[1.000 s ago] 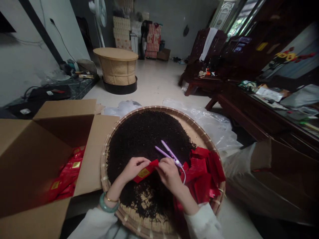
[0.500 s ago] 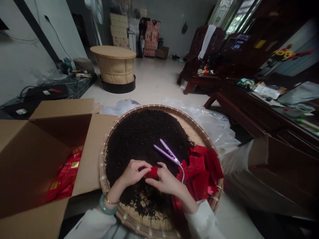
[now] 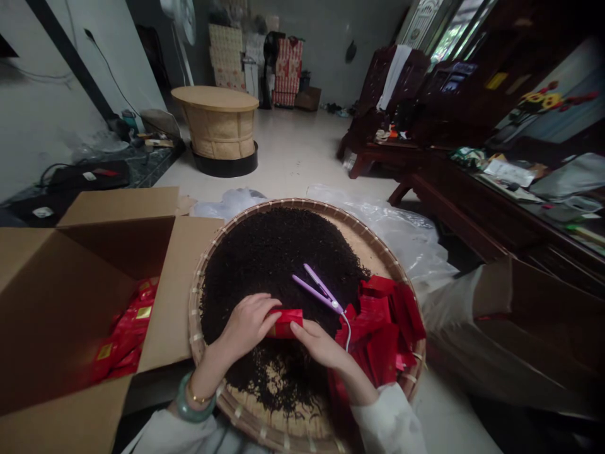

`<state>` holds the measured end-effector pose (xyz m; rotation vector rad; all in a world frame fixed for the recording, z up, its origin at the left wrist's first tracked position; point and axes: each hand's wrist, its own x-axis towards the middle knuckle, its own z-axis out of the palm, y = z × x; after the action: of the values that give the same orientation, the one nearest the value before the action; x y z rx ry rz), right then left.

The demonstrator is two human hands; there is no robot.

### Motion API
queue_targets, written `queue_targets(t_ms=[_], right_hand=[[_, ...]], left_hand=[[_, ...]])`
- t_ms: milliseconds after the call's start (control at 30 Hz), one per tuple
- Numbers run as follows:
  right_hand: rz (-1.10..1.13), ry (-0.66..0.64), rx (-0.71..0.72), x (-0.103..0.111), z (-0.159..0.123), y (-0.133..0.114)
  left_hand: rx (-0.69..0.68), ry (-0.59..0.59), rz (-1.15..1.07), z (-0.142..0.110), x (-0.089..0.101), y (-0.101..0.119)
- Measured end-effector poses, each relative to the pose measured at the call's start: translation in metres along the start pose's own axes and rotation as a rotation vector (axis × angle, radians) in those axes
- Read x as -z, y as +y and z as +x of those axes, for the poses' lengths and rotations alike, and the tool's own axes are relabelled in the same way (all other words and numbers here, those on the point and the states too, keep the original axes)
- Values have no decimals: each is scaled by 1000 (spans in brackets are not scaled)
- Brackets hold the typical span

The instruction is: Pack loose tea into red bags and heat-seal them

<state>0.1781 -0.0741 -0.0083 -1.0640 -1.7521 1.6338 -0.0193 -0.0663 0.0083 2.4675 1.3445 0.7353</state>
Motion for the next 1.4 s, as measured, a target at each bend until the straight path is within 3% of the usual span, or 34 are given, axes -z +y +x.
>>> queue_targets(t_ms=[133, 267, 433, 600, 667, 733, 833, 967, 1067, 1233, 1400], right_hand=[[193, 10, -62, -1, 4, 2], [189, 13, -121, -7, 5, 0], [198, -14, -73, -16, 8, -14], [55, -117, 13, -18, 11, -30], [82, -71, 73, -14, 12, -28], [107, 77, 129, -8, 13, -21], [-160, 288, 174, 0, 15, 0], [-808, 144, 152, -5, 26, 30], [-1078, 119, 133, -15, 43, 41], [-1182, 151, 279, -28, 80, 33], [-1213, -23, 408, -41, 102, 18]], left_hand=[[-126, -27, 177, -9, 1, 12], [-34, -50, 257, -15, -9, 22], [9, -36, 147, -22, -18, 13], [91, 68, 36, -30, -18, -1], [150, 141, -9, -32, -16, -6], [214, 230, -68, -33, -12, -10], [313, 345, -159, -34, -7, -18], [425, 406, -249, -34, -7, -25], [467, 420, -290, -33, -10, -26], [495, 474, -298, -32, -11, -28], [534, 522, -274, -33, -12, -30]])
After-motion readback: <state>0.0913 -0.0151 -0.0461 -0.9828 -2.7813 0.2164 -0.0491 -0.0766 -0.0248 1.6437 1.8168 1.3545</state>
